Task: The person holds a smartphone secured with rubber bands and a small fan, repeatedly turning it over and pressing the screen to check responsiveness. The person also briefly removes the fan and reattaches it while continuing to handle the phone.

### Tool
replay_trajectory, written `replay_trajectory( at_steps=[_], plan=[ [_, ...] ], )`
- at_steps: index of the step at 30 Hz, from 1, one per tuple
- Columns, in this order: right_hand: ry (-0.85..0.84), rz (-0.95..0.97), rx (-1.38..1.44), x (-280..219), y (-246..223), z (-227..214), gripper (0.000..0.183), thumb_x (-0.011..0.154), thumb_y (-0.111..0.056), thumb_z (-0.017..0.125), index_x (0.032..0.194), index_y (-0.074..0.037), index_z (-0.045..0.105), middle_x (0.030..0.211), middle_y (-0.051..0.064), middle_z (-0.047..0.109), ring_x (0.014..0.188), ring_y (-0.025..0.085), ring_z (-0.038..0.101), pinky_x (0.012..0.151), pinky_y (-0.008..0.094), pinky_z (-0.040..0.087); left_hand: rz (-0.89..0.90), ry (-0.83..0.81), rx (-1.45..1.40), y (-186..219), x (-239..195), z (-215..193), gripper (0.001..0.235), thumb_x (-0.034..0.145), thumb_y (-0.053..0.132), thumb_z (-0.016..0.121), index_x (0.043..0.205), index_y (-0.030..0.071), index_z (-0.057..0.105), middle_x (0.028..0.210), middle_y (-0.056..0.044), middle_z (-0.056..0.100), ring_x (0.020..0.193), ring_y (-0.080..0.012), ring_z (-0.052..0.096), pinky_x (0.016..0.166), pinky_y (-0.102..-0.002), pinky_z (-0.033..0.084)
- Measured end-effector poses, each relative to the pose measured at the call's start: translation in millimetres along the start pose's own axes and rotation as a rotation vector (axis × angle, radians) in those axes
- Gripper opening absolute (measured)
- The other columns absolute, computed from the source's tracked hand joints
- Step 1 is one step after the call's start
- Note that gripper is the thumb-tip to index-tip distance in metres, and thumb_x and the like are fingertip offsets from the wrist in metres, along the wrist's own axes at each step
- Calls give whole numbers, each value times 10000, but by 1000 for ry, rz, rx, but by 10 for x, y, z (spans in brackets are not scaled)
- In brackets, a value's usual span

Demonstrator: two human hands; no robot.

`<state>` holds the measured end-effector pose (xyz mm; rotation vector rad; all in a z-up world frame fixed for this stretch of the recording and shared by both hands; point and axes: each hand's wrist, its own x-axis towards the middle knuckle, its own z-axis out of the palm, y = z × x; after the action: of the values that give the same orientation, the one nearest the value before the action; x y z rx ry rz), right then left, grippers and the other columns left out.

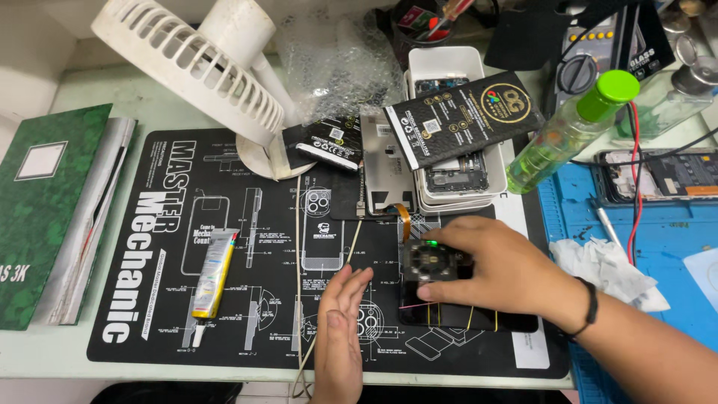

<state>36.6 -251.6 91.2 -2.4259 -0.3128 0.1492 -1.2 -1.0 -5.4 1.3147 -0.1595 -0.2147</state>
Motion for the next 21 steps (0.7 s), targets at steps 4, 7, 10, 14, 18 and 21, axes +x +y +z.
replay_trajectory(
  at_steps=[4, 7, 10, 14, 18, 21],
  plan=[
    [34, -141, 58, 98, -4, 56, 726, 660, -516, 864, 1177, -25, 725, 968, 133, 731, 905, 303, 701, 779, 373, 552, -16, 22, 9, 0, -16, 11, 736, 1061, 474, 169, 1548, -74, 223, 1531, -343, 446, 1538, -412, 346, 1268, -487, 176],
    [57, -122, 51, 36, 72, -65, 704, 650, -489, 875, 1160, -25, 732, 949, 125, 733, 894, 286, 706, 787, 367, 550, 8, 6, 1, 2, 16, 4, 731, 1062, 469, 176, 1545, -78, 223, 1529, -353, 448, 1537, -415, 344, 1265, -489, 169],
    [43, 16, 22, -178, 218, -242, 701, 606, -465, 896, 1143, -44, 738, 911, 109, 736, 849, 257, 718, 760, 355, 555, 13, -8, 17, -27, 7, -15, 740, 1066, 476, 172, 1541, -88, 226, 1528, -358, 450, 1542, -410, 339, 1274, -483, 153],
    [81, 161, -32, -444, 408, -428, 702, 600, -454, 913, 1166, -72, 747, 909, 93, 740, 840, 249, 712, 728, 353, 554, 10, -18, 39, -54, 0, -36, 754, 1066, 488, 169, 1538, -98, 227, 1530, -355, 454, 1548, -397, 334, 1276, -477, 154],
    [147, 335, -110, -647, 539, -482, 728, 611, -454, 922, 1225, -104, 745, 934, 69, 719, 881, 231, 657, 764, 355, 550, 16, -21, 43, -39, 4, -30, 750, 1072, 486, 184, 1531, -104, 242, 1523, -353, 458, 1542, -396, 350, 1282, -472, 167],
    [189, 383, -75, -844, 652, -453, 745, 589, -394, 900, 1241, -83, 717, 983, 74, 725, 896, 217, 668, 765, 355, 555, 36, -36, 29, -35, 1, -35, 743, 1081, 480, 183, 1532, -107, 244, 1521, -355, 455, 1537, -397, 354, 1284, -474, 171]
  ],
)
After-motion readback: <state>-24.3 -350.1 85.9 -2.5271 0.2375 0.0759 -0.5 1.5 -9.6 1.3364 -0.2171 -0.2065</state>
